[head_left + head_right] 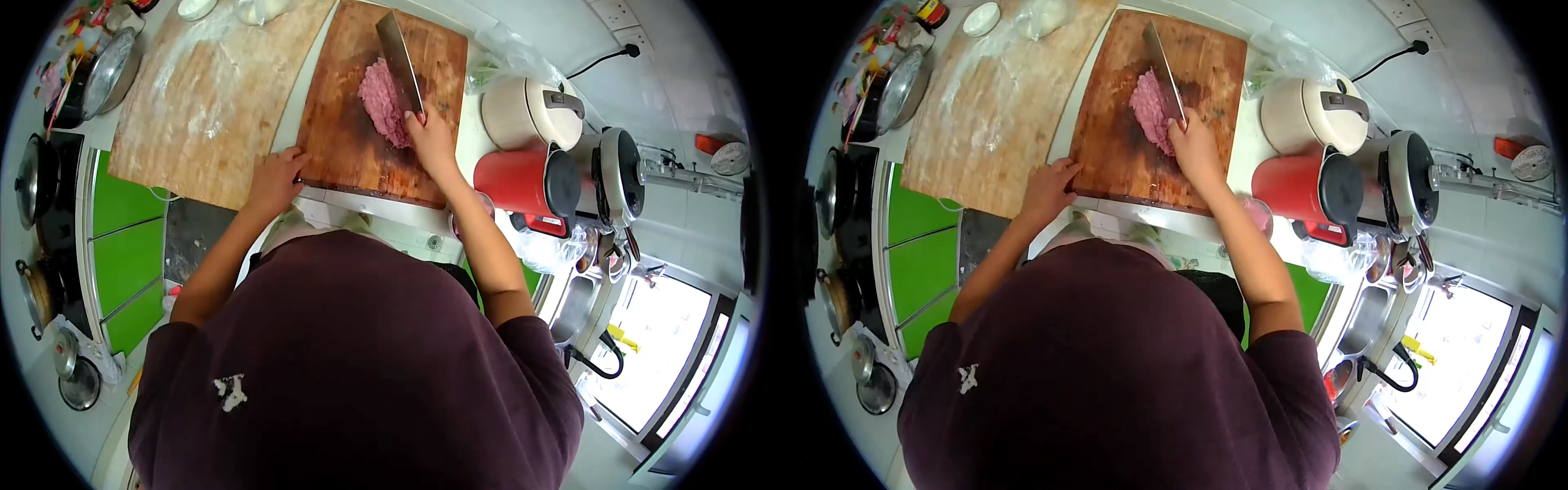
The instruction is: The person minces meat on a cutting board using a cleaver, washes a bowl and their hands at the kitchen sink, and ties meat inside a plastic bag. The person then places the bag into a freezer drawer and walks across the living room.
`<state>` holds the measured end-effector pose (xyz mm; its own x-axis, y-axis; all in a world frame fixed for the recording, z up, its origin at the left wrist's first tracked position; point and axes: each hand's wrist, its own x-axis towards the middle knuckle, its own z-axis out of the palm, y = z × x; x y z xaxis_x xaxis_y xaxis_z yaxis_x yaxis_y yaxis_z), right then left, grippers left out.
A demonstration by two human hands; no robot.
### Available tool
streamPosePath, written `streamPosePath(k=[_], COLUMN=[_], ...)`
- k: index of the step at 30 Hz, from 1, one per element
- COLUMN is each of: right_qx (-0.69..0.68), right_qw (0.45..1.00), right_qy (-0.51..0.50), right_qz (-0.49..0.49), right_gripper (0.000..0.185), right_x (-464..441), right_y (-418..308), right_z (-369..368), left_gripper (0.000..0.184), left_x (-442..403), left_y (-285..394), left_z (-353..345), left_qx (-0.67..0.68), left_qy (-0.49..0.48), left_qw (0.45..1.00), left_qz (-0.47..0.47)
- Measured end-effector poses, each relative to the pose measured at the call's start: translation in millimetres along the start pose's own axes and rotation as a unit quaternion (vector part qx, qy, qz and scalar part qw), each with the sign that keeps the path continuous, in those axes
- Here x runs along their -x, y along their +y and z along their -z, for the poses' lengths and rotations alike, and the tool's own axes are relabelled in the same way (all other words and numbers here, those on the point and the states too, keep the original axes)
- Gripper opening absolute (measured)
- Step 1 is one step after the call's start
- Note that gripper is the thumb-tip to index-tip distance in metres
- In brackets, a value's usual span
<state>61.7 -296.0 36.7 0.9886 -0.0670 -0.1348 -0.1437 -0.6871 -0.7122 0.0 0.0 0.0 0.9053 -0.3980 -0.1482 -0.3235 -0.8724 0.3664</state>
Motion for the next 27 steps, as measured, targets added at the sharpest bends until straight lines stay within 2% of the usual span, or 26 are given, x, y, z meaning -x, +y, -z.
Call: streamPosePath(k=[2, 3, 5, 9, 10, 13, 17, 18, 21, 25, 26, 27], right_qx=[0.025, -0.024, 0.005, -0.004, 0.042, 0.011, -0.023, 0.042, -0.02, 0.1, 0.121, 0.17], right_qw=[1.0, 0.999, 0.999, 0.999, 0.999, 0.997, 0.998, 0.999, 0.992, 0.992, 0.988, 0.977], right_qy=[-0.003, 0.016, -0.045, 0.015, -0.005, -0.063, 0.063, -0.006, -0.115, -0.058, -0.095, -0.107], right_qz=[-0.004, 0.037, -0.01, -0.031, 0.003, -0.034, 0.007, -0.012, -0.049, 0.047, 0.03, 0.069], right_gripper=[0.036, 0.036, 0.037, 0.035, 0.034, 0.035, 0.033, 0.033, 0.033, 0.028, 0.027, 0.028], right_x=[15.7, -35.0, -16.9, 27.9, 18.5, 8.8, 25.3, 19.5, 15.7, 46.1, 55.1, 63.2], right_y=[10.2, -11.5, 4.6, -7.1, 7.0, 11.9, 14.5, 29.0, 6.9, 2.4, 5.2, 11.8], right_z=[0.1, -33.1, -15.9, -3.0, -12.4, -0.2, -9.3, -11.7, 20.1, 36.0, 39.4, 41.8], left_gripper=[0.058, 0.058, 0.058, 0.056, 0.056, 0.058, 0.059, 0.06, 0.061, 0.06, 0.059, 0.059], left_x=[3.2, -26.1, -10.0, 1.1, -2.2, -4.5, -1.6, -3.0, -6.2, -5.5, -6.0, -6.7], left_y=[9.6, -36.8, -16.9, -2.4, -6.4, -7.3, -2.6, -3.3, -4.9, -3.5, -4.2, -3.8], left_z=[1.9, 37.3, 22.6, -2.4, -1.7, 4.1, 2.0, 3.4, 7.0, 2.4, 2.3, 2.1], left_qx=[0.024, -0.051, -0.023, 0.01, 0.003, -0.002, -0.015, -0.015, -0.021, -0.011, -0.005, -0.007], left_qy=[-0.037, 0.012, -0.003, 0.003, 0.006, -0.001, -0.007, -0.01, -0.013, -0.014, -0.014, -0.017], left_qw=[0.999, 0.999, 1.0, 1.0, 1.0, 1.0, 1.0, 1.0, 1.0, 1.0, 1.0, 1.0], left_qz=[0.01, 0.003, -0.004, -0.003, -0.003, -0.014, -0.011, -0.014, -0.019, -0.015, -0.01, -0.011])
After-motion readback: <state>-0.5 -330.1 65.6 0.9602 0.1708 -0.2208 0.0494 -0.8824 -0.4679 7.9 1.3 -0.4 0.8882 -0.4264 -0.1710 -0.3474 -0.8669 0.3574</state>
